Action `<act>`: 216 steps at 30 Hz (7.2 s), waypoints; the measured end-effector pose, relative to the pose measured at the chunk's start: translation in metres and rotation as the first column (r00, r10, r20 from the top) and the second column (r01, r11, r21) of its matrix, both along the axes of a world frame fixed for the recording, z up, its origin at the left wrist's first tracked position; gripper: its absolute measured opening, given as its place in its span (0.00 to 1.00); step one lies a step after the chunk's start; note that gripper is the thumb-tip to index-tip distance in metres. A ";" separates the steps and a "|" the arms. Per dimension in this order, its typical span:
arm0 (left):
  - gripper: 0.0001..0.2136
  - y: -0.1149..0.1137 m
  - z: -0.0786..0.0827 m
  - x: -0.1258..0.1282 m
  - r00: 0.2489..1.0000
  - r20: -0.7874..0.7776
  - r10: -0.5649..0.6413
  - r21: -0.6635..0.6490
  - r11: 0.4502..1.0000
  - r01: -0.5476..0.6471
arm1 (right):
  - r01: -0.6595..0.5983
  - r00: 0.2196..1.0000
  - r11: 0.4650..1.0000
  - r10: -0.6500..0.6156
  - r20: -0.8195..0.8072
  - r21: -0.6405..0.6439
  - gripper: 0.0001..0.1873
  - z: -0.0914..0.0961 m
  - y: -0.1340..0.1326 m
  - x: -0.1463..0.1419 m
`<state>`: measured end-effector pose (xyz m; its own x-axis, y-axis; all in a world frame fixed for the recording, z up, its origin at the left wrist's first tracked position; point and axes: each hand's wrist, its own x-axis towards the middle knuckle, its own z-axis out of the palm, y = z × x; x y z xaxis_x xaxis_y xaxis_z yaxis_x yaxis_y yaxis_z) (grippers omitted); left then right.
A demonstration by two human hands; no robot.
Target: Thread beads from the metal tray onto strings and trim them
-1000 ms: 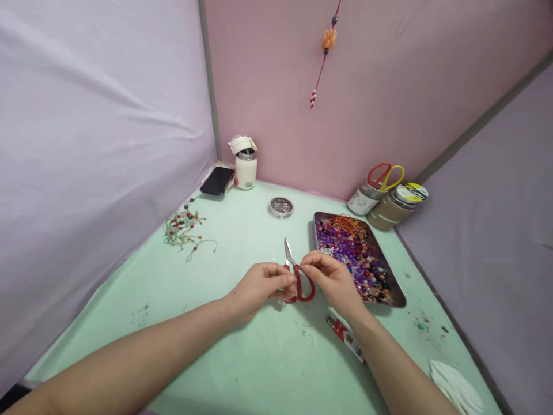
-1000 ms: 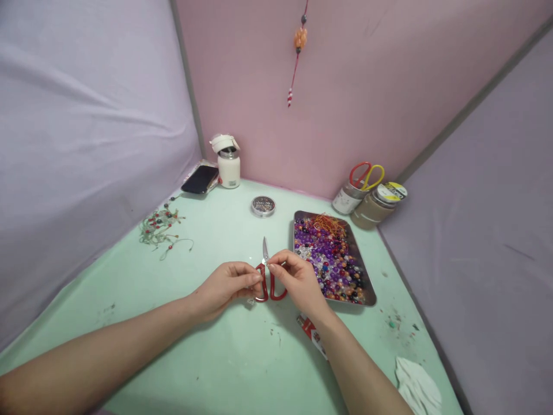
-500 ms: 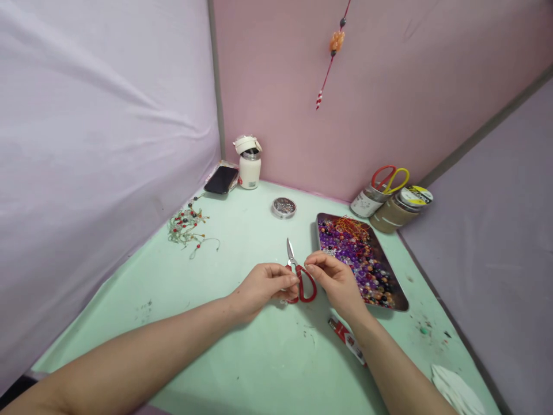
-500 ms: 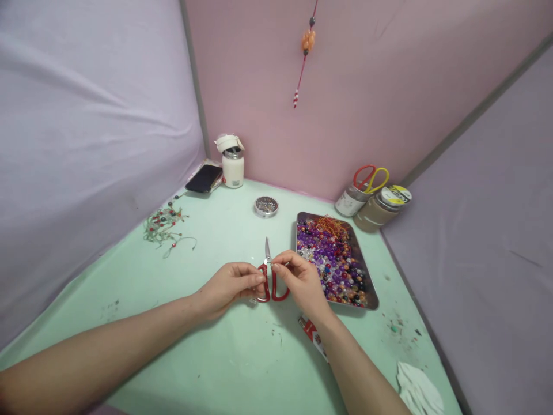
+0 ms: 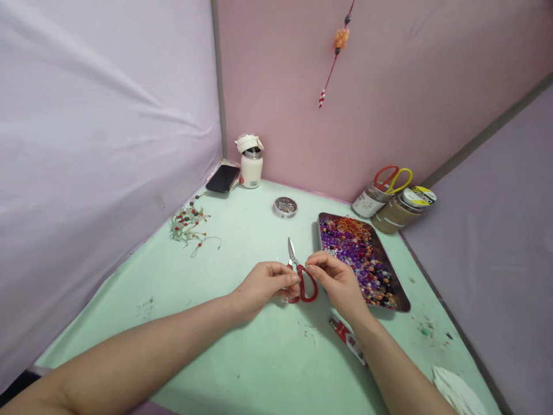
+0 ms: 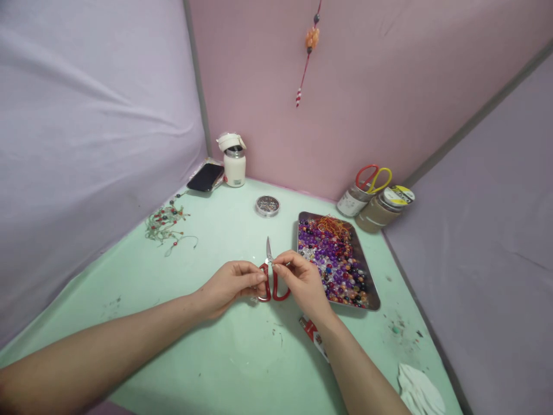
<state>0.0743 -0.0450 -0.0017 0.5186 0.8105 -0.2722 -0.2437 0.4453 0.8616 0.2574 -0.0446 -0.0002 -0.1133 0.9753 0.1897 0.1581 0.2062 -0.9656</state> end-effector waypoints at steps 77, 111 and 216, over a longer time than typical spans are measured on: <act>0.11 0.011 0.005 -0.008 0.999 -0.032 -0.009 -0.094 0.996 0.006 | -0.089 0.635 0.923 -0.236 -0.736 -0.373 0.11 -0.012 -0.005 -0.057; 0.14 0.009 0.010 -0.008 0.999 -0.038 -0.004 -0.052 0.999 0.002 | -0.004 0.649 0.940 -0.256 -0.716 -0.340 0.08 -0.016 -0.005 -0.054; 0.13 0.011 0.003 -0.009 0.993 -0.116 0.004 -0.021 1.000 -0.007 | -0.029 0.654 0.938 -0.244 -0.716 -0.346 0.05 -0.018 -0.006 -0.051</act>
<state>0.0648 -0.0344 0.0011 0.4781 0.8065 -0.3477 -0.1448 0.4629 0.8745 0.2061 -0.0506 -0.0178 0.0410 0.9892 -0.1410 -0.6322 -0.0836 -0.7703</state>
